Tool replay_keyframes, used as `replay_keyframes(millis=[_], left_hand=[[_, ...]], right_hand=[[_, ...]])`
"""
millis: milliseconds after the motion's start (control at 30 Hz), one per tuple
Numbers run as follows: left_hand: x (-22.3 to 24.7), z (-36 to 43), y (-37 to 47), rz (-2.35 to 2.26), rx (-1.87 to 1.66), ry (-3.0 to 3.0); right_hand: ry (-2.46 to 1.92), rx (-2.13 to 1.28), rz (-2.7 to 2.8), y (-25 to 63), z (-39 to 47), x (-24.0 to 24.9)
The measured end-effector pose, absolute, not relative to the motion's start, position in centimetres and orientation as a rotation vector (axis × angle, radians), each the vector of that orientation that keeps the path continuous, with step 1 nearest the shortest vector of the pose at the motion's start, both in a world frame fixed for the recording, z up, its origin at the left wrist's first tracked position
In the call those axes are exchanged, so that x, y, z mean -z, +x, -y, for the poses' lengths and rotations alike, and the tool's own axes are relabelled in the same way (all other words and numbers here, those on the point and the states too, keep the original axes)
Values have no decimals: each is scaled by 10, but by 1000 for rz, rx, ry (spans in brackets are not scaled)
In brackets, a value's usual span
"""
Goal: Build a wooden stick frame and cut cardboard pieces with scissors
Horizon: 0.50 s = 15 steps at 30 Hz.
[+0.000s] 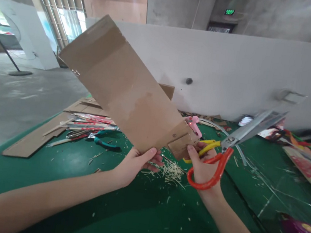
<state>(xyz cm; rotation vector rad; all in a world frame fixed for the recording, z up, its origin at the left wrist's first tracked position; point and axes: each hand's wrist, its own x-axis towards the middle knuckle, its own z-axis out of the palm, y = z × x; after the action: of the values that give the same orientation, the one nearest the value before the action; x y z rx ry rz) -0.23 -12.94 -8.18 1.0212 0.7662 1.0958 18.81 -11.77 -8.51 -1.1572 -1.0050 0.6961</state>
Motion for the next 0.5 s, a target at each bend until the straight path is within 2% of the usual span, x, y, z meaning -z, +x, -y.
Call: replay_keyframes(millis=[500], left_hand=[[85,132,-1,-635,-1046,1081]], right_hand=[[-1143,-693,1143,184,122,83]])
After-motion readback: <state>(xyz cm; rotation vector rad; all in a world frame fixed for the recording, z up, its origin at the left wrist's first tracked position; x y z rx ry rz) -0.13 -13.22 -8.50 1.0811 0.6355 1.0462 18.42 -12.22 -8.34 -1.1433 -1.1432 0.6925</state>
